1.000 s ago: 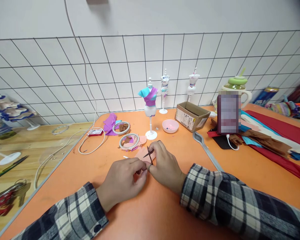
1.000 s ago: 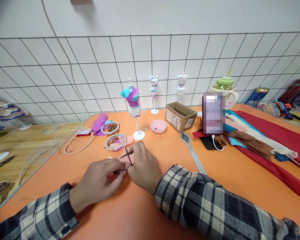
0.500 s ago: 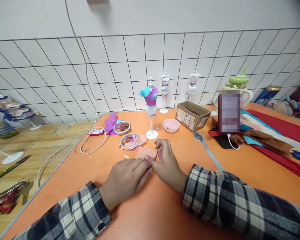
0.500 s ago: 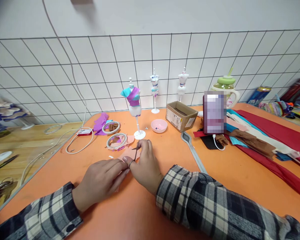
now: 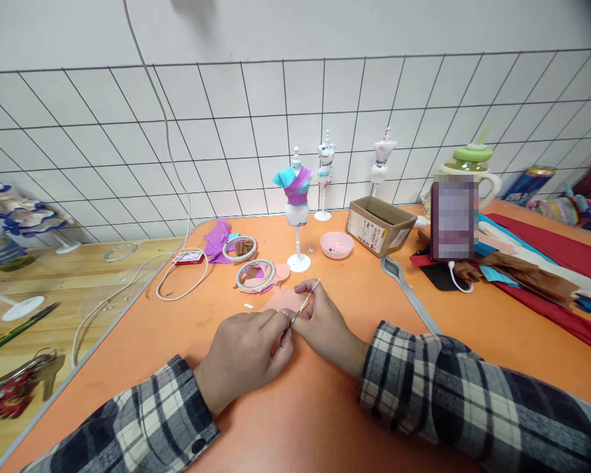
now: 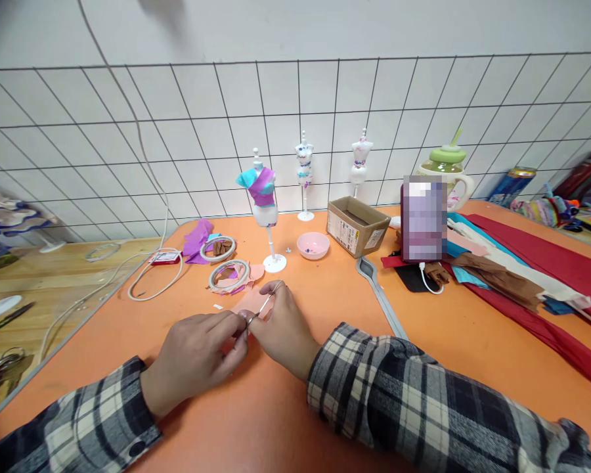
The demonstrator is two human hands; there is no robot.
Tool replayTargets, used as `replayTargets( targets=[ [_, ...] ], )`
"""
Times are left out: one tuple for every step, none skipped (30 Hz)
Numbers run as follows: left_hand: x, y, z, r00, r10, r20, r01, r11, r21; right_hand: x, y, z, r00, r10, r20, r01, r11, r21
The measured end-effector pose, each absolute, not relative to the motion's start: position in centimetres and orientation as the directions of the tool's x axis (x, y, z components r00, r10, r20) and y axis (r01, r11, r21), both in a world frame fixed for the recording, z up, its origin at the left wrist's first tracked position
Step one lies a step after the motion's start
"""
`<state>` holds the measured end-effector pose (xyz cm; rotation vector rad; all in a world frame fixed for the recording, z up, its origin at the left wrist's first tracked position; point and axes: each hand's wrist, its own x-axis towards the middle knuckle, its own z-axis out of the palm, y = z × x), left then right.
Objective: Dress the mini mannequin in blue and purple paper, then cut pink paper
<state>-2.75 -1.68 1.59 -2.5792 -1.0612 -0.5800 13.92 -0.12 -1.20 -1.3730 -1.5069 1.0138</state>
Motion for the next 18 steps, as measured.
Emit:
replayTargets(
  targets=[
    [-2.9, -1.5, 1.7, 0.626, 0.633, 0.455, 0.744, -0.66, -0.106, 13.9, -0.2, -1.2, -0.078, 0.996, 0.053, 0.307, 0.074, -0.949],
    [-3.1, -1.3, 1.7, 0.594, 0.673, 0.441, 0.774, -0.627, -0.087, 13.9, -0.3, -1.2, -0.111, 0.992, 0.06, 0.28, 0.089, -0.956],
    [-3.3, -1.1, 1.8, 0.557, 0.714, 0.424, 0.802, -0.595, -0.051, 13.9, -0.3, -1.3, -0.144, 0.986, 0.079, 0.236, 0.112, -0.965],
    [-3.4, -0.9, 1.9, 0.53, 0.747, 0.401, 0.815, -0.58, 0.003, 14.0, -0.3, -1.5, -0.179, 0.978, 0.104, 0.18, 0.136, -0.974],
    [-3.5, -0.8, 1.9, 0.525, 0.768, 0.367, 0.807, -0.586, 0.073, 14.0, -0.3, -1.6, -0.215, 0.968, 0.13, 0.122, 0.159, -0.98],
    [-3.5, -0.7, 2.0, 0.54, 0.776, 0.326, 0.778, -0.608, 0.157, 14.0, -0.2, -1.8, -0.246, 0.957, 0.153, 0.074, 0.176, -0.982],
    [-3.5, -0.6, 2.0, 0.564, 0.775, 0.286, 0.737, -0.628, 0.249, 14.1, -0.1, -2.0, -0.266, 0.95, 0.167, 0.05, 0.187, -0.981],
    [-3.5, -0.6, 2.0, 0.577, 0.776, 0.255, 0.699, -0.631, 0.336, 14.2, 0.0, -2.0, -0.273, 0.946, 0.176, 0.055, 0.197, -0.979],
    [-3.4, -0.6, 2.0, 0.562, 0.791, 0.244, 0.679, -0.609, 0.41, 14.4, 0.1, -2.0, -0.267, 0.946, 0.184, 0.086, 0.213, -0.973],
    [-3.3, -0.6, 2.0, 0.516, 0.82, 0.246, 0.677, -0.567, 0.469, 14.6, 0.2, -1.9, -0.259, 0.946, 0.196, 0.14, 0.238, -0.961],
    [-3.3, -0.5, 2.0, 0.449, 0.856, 0.257, 0.685, -0.514, 0.517, 14.8, 0.2, -1.6, -0.257, 0.943, 0.212, 0.21, 0.269, -0.94],
    [-3.3, -0.5, 2.1, 0.384, 0.884, 0.265, 0.692, -0.466, 0.552, 15.0, 0.1, -1.4, -0.27, 0.935, 0.229, 0.293, 0.306, -0.906],
    [-3.3, -0.4, 2.1, 0.344, 0.901, 0.264, 0.694, -0.434, 0.574, 15.2, 0.0, -1.1, -0.302, 0.921, 0.246, 0.382, 0.353, -0.854],
    [-3.4, -0.4, 2.1, 0.336, 0.908, 0.252, 0.694, -0.419, 0.586, 15.3, -0.2, -0.9, -0.35, 0.9, 0.259, 0.468, 0.407, -0.784],
    [-3.5, -0.3, 2.2, 0.359, 0.905, 0.226, 0.691, -0.421, 0.588, 15.4, -0.4, -0.8, -0.406, 0.874, 0.265, 0.539, 0.464, -0.703],
    [-3.5, -0.3, 2.1, 0.398, 0.896, 0.195, 0.69, -0.433, 0.58, 15.4, -0.6, -0.7, -0.463, 0.847, 0.263, 0.591, 0.516, -0.62],
    [-3.6, -0.4, 2.0, 0.434, 0.885, 0.171, 0.694, -0.449, 0.563, 15.4, -0.8, -0.7, -0.508, 0.823, 0.254, 0.63, 0.556, -0.543],
    [-3.6, -0.4, 1.9, 0.46, 0.874, 0.155, 0.703, -0.465, 0.537, 15.4, -1.0, -0.7, -0.537, 0.808, 0.24, 0.66, 0.58, -0.477]
  ],
)
